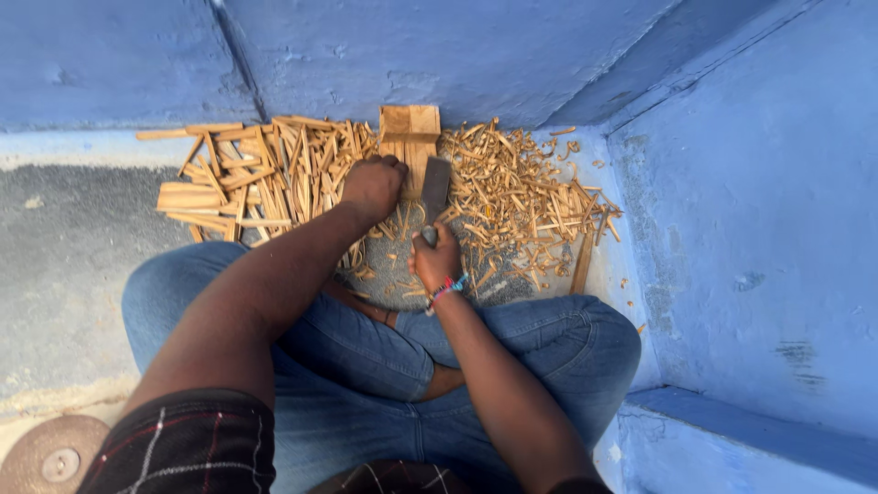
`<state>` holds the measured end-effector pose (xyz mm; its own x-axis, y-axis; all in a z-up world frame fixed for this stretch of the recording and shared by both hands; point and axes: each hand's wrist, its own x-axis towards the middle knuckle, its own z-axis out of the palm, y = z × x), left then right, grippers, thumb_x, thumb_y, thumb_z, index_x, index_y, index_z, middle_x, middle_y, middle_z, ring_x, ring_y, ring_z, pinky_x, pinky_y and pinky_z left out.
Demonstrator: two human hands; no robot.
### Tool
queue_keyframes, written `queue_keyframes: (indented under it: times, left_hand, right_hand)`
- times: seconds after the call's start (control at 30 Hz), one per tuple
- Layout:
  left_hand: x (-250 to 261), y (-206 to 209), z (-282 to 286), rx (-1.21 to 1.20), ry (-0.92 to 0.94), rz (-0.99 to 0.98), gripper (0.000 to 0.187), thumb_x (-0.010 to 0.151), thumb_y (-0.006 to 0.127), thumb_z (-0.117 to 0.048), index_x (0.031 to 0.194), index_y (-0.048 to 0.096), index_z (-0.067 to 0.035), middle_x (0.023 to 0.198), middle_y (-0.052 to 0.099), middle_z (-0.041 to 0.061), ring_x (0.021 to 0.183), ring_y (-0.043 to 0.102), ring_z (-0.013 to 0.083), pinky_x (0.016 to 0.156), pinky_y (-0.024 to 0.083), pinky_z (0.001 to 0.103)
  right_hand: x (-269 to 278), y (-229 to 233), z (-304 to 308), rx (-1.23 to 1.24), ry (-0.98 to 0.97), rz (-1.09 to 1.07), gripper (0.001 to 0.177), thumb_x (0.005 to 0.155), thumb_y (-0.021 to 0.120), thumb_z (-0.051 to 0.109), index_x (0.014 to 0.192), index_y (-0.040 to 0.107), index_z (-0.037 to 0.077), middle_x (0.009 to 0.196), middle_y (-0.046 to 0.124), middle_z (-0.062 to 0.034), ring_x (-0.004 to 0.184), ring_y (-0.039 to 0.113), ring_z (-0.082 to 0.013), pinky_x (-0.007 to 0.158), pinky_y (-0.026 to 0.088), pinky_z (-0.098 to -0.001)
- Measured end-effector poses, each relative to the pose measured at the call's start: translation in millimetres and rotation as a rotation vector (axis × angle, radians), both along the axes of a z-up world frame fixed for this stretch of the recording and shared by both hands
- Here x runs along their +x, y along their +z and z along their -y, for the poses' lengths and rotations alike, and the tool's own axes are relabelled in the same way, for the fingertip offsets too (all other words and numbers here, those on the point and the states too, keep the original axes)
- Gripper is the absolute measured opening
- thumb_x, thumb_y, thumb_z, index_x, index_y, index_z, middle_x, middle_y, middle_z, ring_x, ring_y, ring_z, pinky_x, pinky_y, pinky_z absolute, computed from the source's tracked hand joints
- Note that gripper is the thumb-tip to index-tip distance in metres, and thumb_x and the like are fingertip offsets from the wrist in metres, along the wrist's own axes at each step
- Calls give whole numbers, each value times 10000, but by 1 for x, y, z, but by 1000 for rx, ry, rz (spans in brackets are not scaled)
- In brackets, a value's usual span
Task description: The person scrapes a piece of wood using a handheld scraper while sitting on the floor among wood shavings.
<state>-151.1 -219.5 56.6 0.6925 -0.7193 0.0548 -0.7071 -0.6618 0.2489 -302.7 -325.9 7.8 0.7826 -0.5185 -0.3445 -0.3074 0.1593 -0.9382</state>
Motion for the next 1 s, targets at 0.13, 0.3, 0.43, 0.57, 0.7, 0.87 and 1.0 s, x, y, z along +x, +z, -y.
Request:
queue_keyframes:
  times: [0.13, 0.3, 0.43, 0.57, 0.7, 0.87, 1.0]
  left_hand:
    - [1, -1, 0, 3, -17, -26, 292, 913, 650, -217, 1164, 683, -72, 1155, 681, 115, 1147, 633, 297, 974, 484, 463]
    - [4, -4, 1, -47, -20, 21, 284, 924, 651, -236, 1154, 699, -75, 1139, 694, 111, 1126, 642, 294, 987, 474, 467]
    - [6, -8, 4, -62, -26, 6, 302, 898, 679, -294, 1111, 713, -83, 1132, 695, 100, 1126, 639, 290, 975, 468, 461]
    - [6, -15, -3, -74, -64, 45, 317, 899, 690, -330, 1104, 716, -89, 1123, 700, 87, 1105, 645, 280, 979, 465, 450]
    - [8, -20, -5, -55, -127, 108, 299, 919, 694, -341, 1087, 722, -96, 1115, 705, 68, 1107, 652, 261, 1022, 470, 422]
    - [8, -16, -8, -90, -144, 126, 292, 934, 684, -334, 1079, 727, -85, 1102, 703, 84, 1092, 651, 277, 1016, 467, 430]
    - [5, -5, -8, -103, -137, 128, 304, 907, 687, -295, 1106, 727, -70, 1102, 701, 115, 1092, 649, 298, 1003, 456, 452]
  right_hand:
    - [-15, 26, 3, 5, 35, -70, 477, 943, 662, 84, 1387, 492, 41, 757, 636, -64, 544, 632, -131, 446, 546, -278]
    - [-44, 50, 11, 56, 126, -61, 428, 974, 655, 105, 1356, 534, -44, 784, 640, -66, 549, 633, -129, 412, 508, -275]
    - [-53, 49, 9, -20, 116, -199, 526, 935, 658, 95, 1433, 493, 55, 790, 643, -53, 531, 598, -97, 413, 489, -256]
    - [-46, 41, 7, -1, 139, -166, 565, 942, 642, 91, 1470, 444, 51, 795, 637, -58, 531, 593, -97, 415, 488, -256]
    - [-43, 43, 14, -14, 189, -207, 562, 958, 630, 93, 1490, 458, 38, 810, 630, -46, 570, 600, -84, 443, 513, -249]
    - [-42, 45, 10, -20, 164, -253, 599, 963, 633, 83, 1520, 414, 46, 818, 634, -56, 568, 600, -91, 442, 506, -247]
    - [-42, 44, 8, 0, 154, -230, 631, 954, 634, 47, 1539, 399, 59, 819, 618, -85, 558, 601, -100, 429, 505, -254]
